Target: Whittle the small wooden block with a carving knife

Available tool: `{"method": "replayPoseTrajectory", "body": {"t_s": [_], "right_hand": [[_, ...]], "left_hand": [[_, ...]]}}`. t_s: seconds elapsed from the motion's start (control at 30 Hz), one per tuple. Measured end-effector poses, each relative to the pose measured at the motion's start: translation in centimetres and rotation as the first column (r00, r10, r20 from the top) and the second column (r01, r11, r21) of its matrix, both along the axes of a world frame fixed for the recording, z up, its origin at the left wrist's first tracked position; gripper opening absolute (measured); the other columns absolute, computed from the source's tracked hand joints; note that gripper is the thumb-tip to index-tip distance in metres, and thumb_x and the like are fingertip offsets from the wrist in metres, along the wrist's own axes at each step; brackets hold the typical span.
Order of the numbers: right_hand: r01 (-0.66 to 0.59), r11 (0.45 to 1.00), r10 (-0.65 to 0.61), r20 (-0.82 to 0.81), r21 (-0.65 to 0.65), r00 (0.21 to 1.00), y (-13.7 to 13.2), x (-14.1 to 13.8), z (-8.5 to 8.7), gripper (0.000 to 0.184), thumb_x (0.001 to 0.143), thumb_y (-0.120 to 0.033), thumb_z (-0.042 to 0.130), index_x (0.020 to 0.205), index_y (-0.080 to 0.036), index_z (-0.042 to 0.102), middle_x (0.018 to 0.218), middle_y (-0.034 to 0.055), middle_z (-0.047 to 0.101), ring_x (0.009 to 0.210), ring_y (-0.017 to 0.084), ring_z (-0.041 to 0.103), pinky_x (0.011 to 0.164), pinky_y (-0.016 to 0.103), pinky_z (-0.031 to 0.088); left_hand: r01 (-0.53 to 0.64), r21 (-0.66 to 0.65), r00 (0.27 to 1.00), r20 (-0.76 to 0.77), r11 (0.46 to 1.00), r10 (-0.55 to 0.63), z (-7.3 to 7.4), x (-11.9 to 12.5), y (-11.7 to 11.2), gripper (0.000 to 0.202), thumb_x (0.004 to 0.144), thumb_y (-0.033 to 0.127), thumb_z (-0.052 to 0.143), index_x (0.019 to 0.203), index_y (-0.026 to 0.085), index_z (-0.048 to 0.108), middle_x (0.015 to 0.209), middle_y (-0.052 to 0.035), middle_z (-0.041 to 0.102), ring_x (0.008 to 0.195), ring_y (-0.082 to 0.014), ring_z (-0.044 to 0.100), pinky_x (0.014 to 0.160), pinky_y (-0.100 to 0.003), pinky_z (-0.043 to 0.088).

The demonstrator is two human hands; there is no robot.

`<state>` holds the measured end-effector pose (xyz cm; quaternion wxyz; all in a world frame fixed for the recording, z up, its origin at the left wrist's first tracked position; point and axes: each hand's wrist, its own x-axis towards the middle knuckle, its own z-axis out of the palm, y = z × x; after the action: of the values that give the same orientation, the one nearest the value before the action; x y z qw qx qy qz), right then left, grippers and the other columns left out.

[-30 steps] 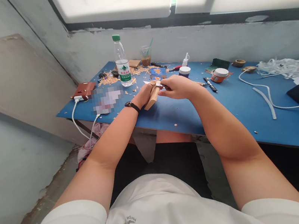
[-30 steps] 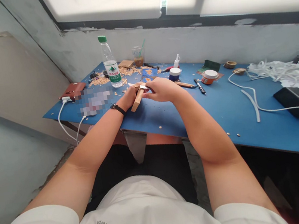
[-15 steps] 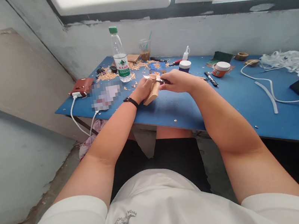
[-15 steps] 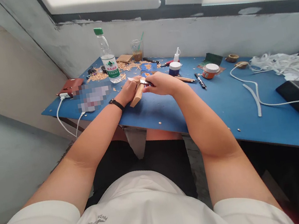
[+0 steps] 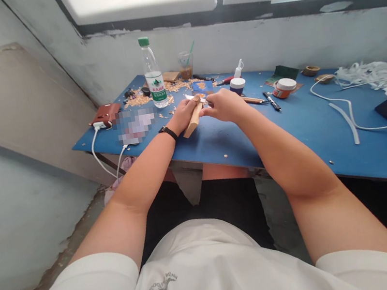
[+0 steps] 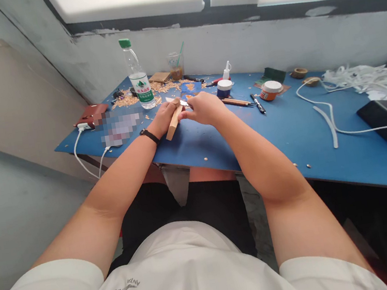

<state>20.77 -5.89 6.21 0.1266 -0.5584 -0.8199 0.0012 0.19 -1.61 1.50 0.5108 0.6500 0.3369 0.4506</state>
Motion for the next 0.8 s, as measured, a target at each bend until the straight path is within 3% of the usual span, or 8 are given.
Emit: {"method": "replayPoseTrajectory", "body": {"t_s": [0.1,0.2,0.33,0.4,0.47,0.67,0.8], "right_hand": [[0.024,1.000,-0.024,-0.006,-0.018,1.000,0.1,0.2,0.2,0.068,0.121,-0.085,0.071,0.117,-0.021,0.092,0.098,0.0126,0.083,0.094,0.032,0.070,0.083,0.040,0.039],[-0.014,0.998,0.016,0.038,-0.062,0.999,-0.2,0.6,0.8,0.066,0.123,-0.082,0.070,0.113,-0.020,0.090,0.096,0.0114,0.081,0.090,0.028,0.067,0.083,0.039,0.040],[-0.132,0.986,0.140,0.070,-0.104,0.988,-0.8,0.7,1.6,0.059,0.129,-0.074,0.065,0.117,-0.021,0.088,0.096,0.0096,0.080,0.088,0.026,0.065,0.084,0.039,0.040],[-0.142,0.983,0.151,0.082,-0.113,0.985,-1.0,0.6,1.8,0.056,0.130,-0.071,0.063,0.121,-0.022,0.089,0.099,0.0100,0.082,0.090,0.028,0.067,0.085,0.040,0.040],[-0.116,0.986,0.128,0.101,-0.116,0.987,-1.0,0.5,1.8,0.054,0.131,-0.067,0.062,0.126,-0.021,0.090,0.103,0.0118,0.083,0.093,0.030,0.070,0.086,0.040,0.040],[-0.075,0.994,0.084,0.112,-0.083,0.990,-0.6,0.1,1.2,0.053,0.130,-0.063,0.061,0.129,-0.021,0.092,0.105,0.0141,0.085,0.096,0.032,0.073,0.086,0.040,0.041],[-0.045,0.998,0.049,0.093,-0.045,0.994,-0.7,-0.2,0.9,0.056,0.129,-0.064,0.060,0.128,-0.019,0.093,0.107,0.0165,0.086,0.097,0.034,0.074,0.084,0.041,0.041]], "left_hand": [[-0.007,0.013,0.999,-0.039,1.000,0.008,0.2,0.2,-0.3,0.072,0.109,0.089,0.084,0.080,0.024,0.068,0.066,-0.0013,0.059,0.067,-0.0185,0.054,0.070,-0.038,0.044],[-0.006,0.027,0.998,-0.061,1.000,0.007,0.0,0.3,-0.1,0.072,0.113,0.085,0.082,0.077,0.026,0.063,0.063,0.0004,0.054,0.066,-0.0197,0.055,0.072,-0.039,0.046],[0.008,0.085,0.992,-0.123,0.996,0.002,-0.7,0.0,1.0,0.054,0.119,0.054,0.076,0.075,0.025,0.063,0.067,-0.0004,0.056,0.069,-0.0200,0.054,0.074,-0.039,0.045],[0.014,0.140,0.987,-0.162,0.990,0.009,-1.0,-0.3,1.5,0.042,0.115,0.033,0.071,0.074,0.024,0.065,0.070,-0.0020,0.060,0.071,-0.0195,0.052,0.074,-0.038,0.042],[0.010,0.155,0.983,-0.181,0.988,0.018,-1.1,-0.5,1.7,0.037,0.110,0.023,0.067,0.073,0.024,0.064,0.070,-0.0026,0.061,0.070,-0.0193,0.049,0.073,-0.039,0.039],[0.016,0.088,0.992,-0.129,0.996,-0.004,-0.7,-0.6,1.1,0.041,0.113,0.034,0.071,0.073,0.025,0.064,0.066,-0.0010,0.059,0.067,-0.0199,0.049,0.070,-0.038,0.042],[0.012,0.088,0.992,-0.128,0.996,-0.001,-0.5,-0.6,0.7,0.046,0.117,0.027,0.059,0.071,0.026,0.060,0.066,-0.0022,0.059,0.065,-0.0191,0.047,0.068,-0.039,0.041]]}}
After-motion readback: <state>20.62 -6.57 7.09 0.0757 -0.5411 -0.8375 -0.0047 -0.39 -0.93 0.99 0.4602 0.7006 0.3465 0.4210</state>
